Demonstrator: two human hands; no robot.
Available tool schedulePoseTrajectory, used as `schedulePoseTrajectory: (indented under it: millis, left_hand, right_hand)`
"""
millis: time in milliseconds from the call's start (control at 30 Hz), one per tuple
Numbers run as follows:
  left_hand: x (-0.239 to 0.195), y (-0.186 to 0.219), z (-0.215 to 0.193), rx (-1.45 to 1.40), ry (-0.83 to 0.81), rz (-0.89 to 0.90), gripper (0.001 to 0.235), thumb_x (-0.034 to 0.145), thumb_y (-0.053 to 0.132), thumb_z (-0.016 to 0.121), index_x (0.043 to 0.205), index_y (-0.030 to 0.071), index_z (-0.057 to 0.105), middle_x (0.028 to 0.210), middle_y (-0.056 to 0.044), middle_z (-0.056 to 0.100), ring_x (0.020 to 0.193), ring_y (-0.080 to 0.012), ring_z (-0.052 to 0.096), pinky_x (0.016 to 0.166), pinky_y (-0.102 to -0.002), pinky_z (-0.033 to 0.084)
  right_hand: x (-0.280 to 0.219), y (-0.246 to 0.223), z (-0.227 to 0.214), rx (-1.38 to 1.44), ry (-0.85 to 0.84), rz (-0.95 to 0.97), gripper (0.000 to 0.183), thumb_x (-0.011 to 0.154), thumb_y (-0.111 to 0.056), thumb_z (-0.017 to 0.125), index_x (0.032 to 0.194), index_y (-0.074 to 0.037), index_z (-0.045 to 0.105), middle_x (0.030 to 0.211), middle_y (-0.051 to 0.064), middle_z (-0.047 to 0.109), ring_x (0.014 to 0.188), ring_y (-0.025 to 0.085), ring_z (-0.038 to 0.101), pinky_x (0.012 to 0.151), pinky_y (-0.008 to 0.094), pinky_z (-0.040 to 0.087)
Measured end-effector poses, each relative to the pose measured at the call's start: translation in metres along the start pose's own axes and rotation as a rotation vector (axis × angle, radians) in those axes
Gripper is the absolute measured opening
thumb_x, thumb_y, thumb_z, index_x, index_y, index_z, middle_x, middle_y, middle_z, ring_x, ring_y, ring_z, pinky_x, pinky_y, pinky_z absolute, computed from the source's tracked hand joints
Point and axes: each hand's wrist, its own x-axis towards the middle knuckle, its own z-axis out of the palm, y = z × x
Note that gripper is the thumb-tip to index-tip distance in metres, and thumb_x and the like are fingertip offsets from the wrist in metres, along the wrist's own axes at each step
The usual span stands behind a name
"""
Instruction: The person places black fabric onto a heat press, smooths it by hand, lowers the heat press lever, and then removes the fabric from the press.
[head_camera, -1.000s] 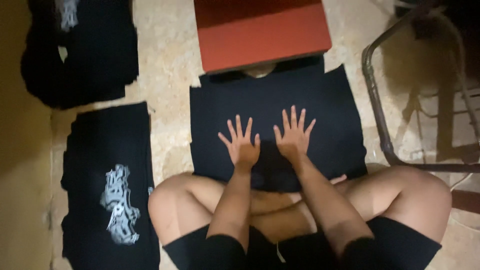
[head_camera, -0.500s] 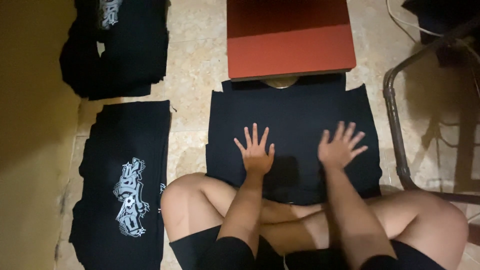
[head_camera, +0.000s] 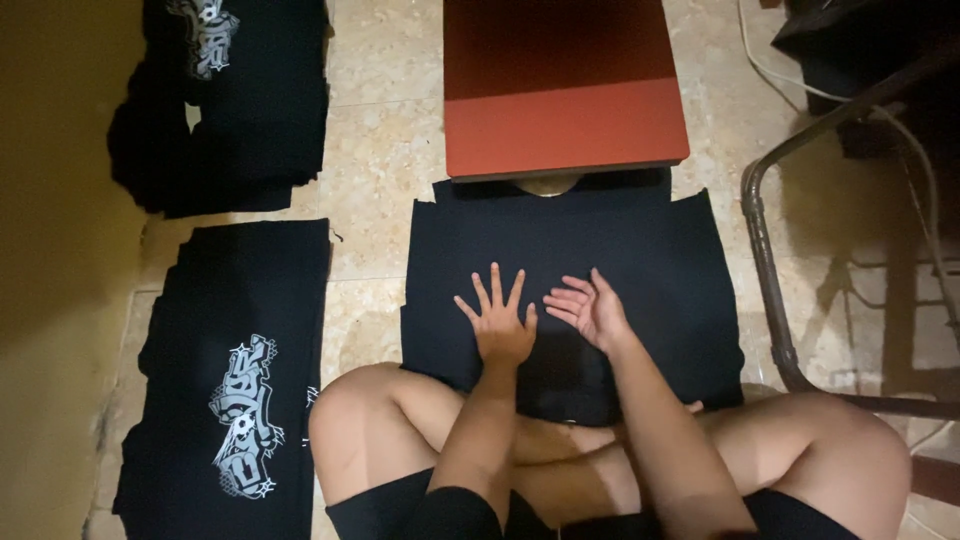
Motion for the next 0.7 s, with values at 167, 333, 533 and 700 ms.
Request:
schedulePoseTrajectory:
  millis: [167,333,533,700]
  left_hand:
    - [0.002,0.002,0.0,0.015,-0.093,-0.061,0.065,0.088,0.042,0.061,0.151,0.036,0.048,0.168,-0.01,0.031,0.154,-0.0418,0.026,0.116,-0.077,0.007]
    - [0.003,0.003,-0.01,-0.022,-0.151,-0.068,0.061,0.092,0.041,0.057,0.152,0.034,0.048,0.169,-0.01,0.028,0.154,-0.0418,0.023,0.116,-0.077,0.005]
    - [0.009,0.009,-0.023,-0.027,-0.29,-0.091,0.061,0.096,0.043,0.052,0.156,0.036,0.04,0.171,-0.009,0.022,0.155,-0.0416,0.018,0.116,-0.077,0.003]
    - [0.012,0.012,-0.031,0.004,-0.4,-0.122,0.061,0.099,0.046,0.047,0.158,0.037,0.034,0.172,-0.007,0.016,0.157,-0.0396,0.012,0.118,-0.075,-0.001]
  right_hand:
    - [0.023,0.01,-0.015,0.048,0.046,0.017,0.051,0.105,-0.045,0.053,0.121,0.003,0.06,0.108,0.033,0.07,0.107,0.046,0.071,0.097,0.059,0.057]
    - [-0.007,-0.012,0.016,-0.093,0.08,0.101,0.06,0.104,-0.044,0.051,0.132,0.009,0.054,0.125,0.038,0.062,0.117,0.047,0.066,0.099,0.057,0.055]
    - [0.006,0.002,0.002,-0.366,0.193,0.158,0.06,0.107,-0.038,0.038,0.129,0.015,0.056,0.121,0.038,0.065,0.108,0.046,0.069,0.088,0.055,0.059]
    - [-0.01,-0.006,0.014,-0.395,0.185,0.12,0.046,0.105,-0.023,0.044,0.126,0.015,0.059,0.114,0.037,0.069,0.103,0.043,0.073,0.087,0.056,0.06]
